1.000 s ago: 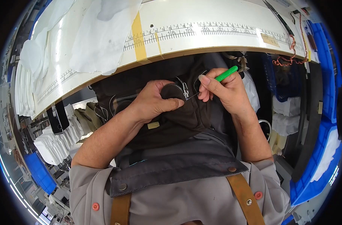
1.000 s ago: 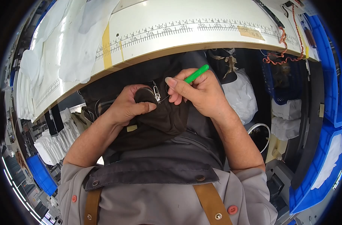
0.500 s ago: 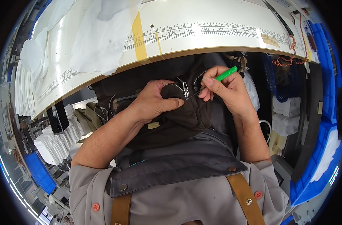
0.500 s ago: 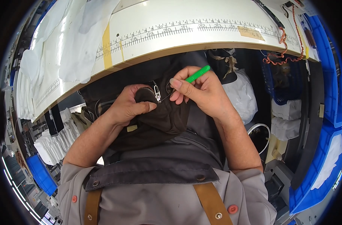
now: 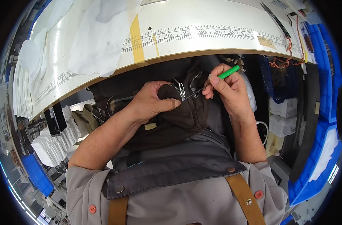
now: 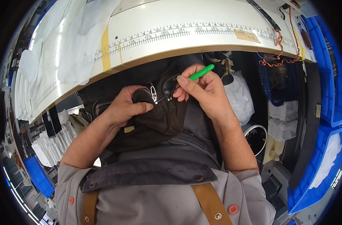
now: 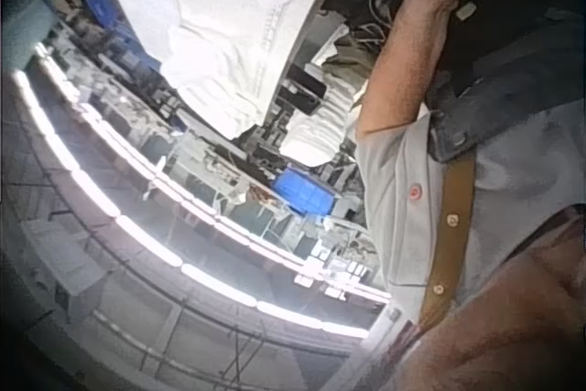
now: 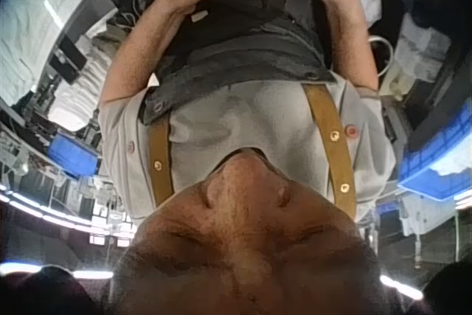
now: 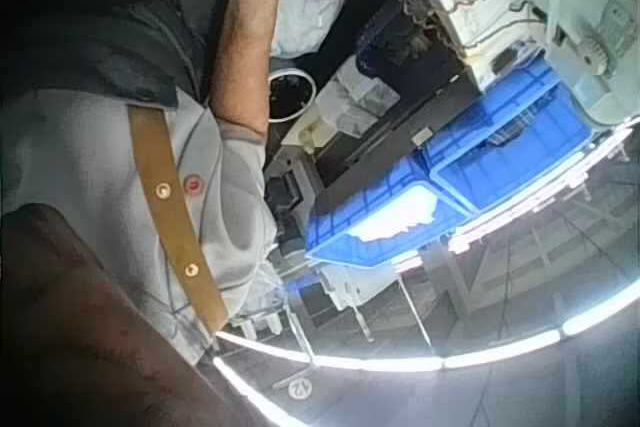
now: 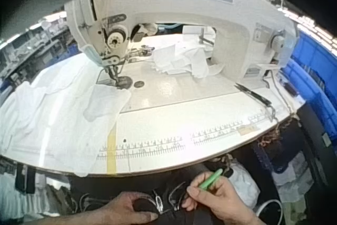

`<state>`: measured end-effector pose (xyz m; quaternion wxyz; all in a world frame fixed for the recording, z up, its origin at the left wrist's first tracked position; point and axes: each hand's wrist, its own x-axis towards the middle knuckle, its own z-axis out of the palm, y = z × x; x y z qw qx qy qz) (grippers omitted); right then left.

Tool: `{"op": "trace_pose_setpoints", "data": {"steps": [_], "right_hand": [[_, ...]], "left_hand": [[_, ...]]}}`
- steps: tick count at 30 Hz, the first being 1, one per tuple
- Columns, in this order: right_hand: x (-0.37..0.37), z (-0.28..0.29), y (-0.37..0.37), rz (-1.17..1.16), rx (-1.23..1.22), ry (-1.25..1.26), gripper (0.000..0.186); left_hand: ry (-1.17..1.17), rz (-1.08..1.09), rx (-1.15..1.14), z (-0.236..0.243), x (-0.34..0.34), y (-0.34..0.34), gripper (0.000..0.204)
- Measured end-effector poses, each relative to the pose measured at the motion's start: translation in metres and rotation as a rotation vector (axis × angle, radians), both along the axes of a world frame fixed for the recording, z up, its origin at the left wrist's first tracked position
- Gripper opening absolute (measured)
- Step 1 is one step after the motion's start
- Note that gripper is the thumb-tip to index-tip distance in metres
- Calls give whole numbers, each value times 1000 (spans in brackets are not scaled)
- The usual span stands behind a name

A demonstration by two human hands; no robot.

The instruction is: Repairing or inspecting a zipper on a brown bag using a seam ripper.

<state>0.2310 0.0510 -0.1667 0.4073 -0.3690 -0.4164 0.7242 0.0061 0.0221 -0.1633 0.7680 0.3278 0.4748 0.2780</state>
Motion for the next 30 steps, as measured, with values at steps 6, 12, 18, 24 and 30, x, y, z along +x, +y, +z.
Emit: {"op": "trace_pose_setpoints", "data": {"steps": [6, 12, 18, 24, 30], "right_hand": [[-2, -3, -3, -22, 23, 62, 19], [-2, -3, -4, -16, 40, 36, 19], [-3, -4, -4, -12, 35, 33, 18], [-4, -4, -3, -3, 35, 30, 17], [-5, -3, -3, 16, 40, 17, 17]], "left_hand": [[-20, -20, -32, -1, -2, 2, 18], [-47, -28, -49, 0, -4, 3, 21], [-40, -29, -59, 1, -4, 3, 22], [-27, -31, -53, 0, -4, 4, 22], [-28, -28, -47, -4, -4, 3, 21]]}}
